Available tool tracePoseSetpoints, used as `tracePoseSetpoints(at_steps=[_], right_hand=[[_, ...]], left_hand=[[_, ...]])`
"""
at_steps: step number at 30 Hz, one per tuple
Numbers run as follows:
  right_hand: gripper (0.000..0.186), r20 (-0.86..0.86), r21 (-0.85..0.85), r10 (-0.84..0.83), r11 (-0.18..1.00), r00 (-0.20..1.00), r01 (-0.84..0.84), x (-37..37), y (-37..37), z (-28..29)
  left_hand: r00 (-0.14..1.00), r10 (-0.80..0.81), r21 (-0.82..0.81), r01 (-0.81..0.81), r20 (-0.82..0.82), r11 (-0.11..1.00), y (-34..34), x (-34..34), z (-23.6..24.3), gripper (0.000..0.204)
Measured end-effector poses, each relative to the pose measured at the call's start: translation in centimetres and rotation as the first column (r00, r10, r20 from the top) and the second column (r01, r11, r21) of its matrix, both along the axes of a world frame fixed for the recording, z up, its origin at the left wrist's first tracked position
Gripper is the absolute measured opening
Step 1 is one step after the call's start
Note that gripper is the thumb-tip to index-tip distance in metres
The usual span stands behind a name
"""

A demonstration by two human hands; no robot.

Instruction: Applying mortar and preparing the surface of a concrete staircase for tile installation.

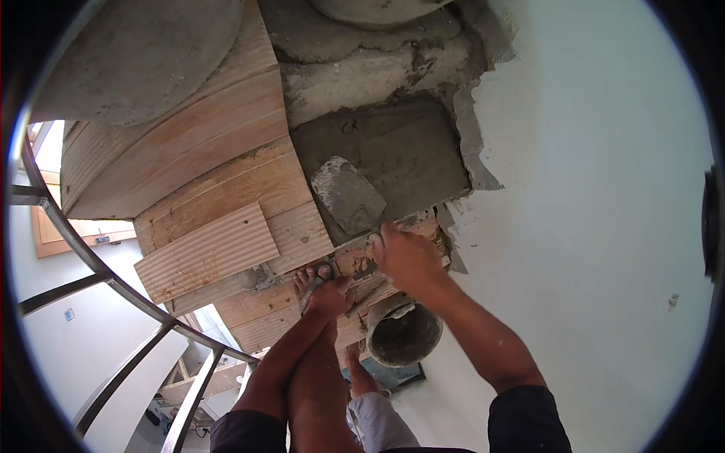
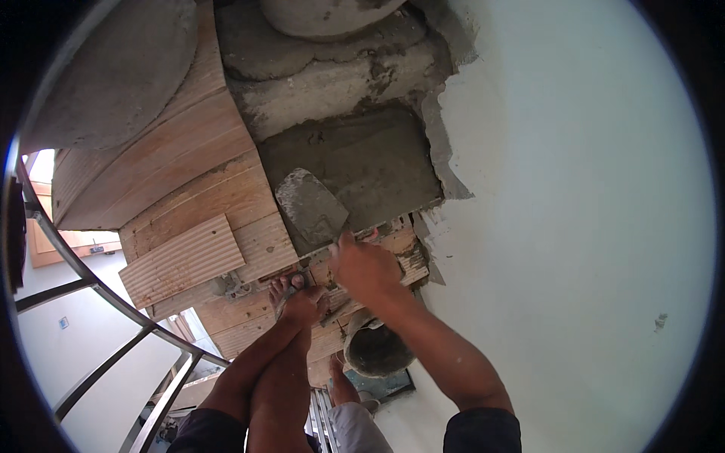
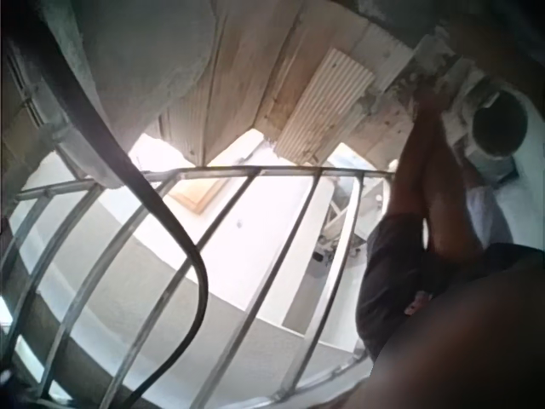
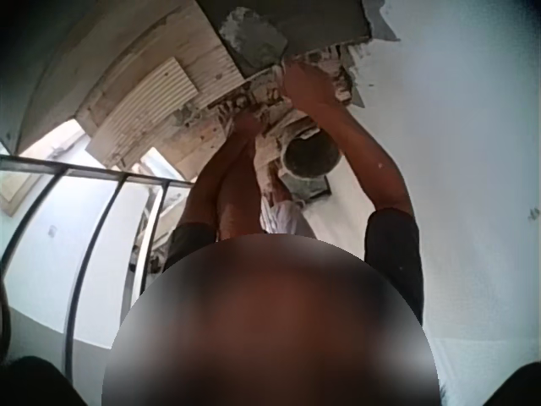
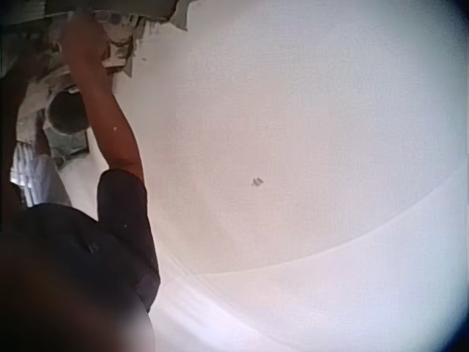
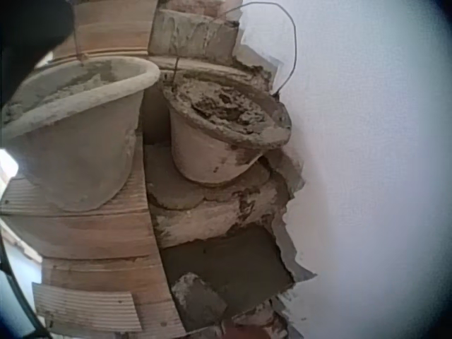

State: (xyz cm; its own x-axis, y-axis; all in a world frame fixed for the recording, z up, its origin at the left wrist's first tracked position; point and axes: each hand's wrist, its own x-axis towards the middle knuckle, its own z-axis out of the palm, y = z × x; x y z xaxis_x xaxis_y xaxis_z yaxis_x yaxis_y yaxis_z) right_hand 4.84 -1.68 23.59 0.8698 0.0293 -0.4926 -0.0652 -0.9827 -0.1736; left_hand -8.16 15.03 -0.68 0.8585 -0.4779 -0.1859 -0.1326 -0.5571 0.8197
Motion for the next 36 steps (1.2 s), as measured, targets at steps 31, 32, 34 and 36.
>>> tracePoseSetpoints(at_steps=[31,32,34,36], right_hand=[[0.029,0.032,0.071,-0.005,0.997,0.999,0.003,3.6,0.4,0.1],[0.03,0.073,-0.012,0.052,0.999,0.996,-0.051,4.4,0.8,-0.3],[0.032,0.106,-0.094,0.105,0.991,0.989,-0.095,6.2,0.4,-1.0],[0.031,0.126,-0.25,0.206,0.953,0.97,-0.17,7.8,-1.2,-1.5]], left_hand=[[1.0,0.011,0.019,-0.012,0.019,1.0,-0.4,-0.7,-1.4,0.03],[0.999,0.028,0.002,-0.028,0.038,1.0,-0.2,-0.9,-2.0,0.03],[0.998,0.039,-0.013,-0.039,0.054,0.999,-0.1,-1.0,-2.5,0.03],[0.999,0.039,0.016,-0.039,0.007,0.999,-0.1,-0.9,-1.5,0.032]])
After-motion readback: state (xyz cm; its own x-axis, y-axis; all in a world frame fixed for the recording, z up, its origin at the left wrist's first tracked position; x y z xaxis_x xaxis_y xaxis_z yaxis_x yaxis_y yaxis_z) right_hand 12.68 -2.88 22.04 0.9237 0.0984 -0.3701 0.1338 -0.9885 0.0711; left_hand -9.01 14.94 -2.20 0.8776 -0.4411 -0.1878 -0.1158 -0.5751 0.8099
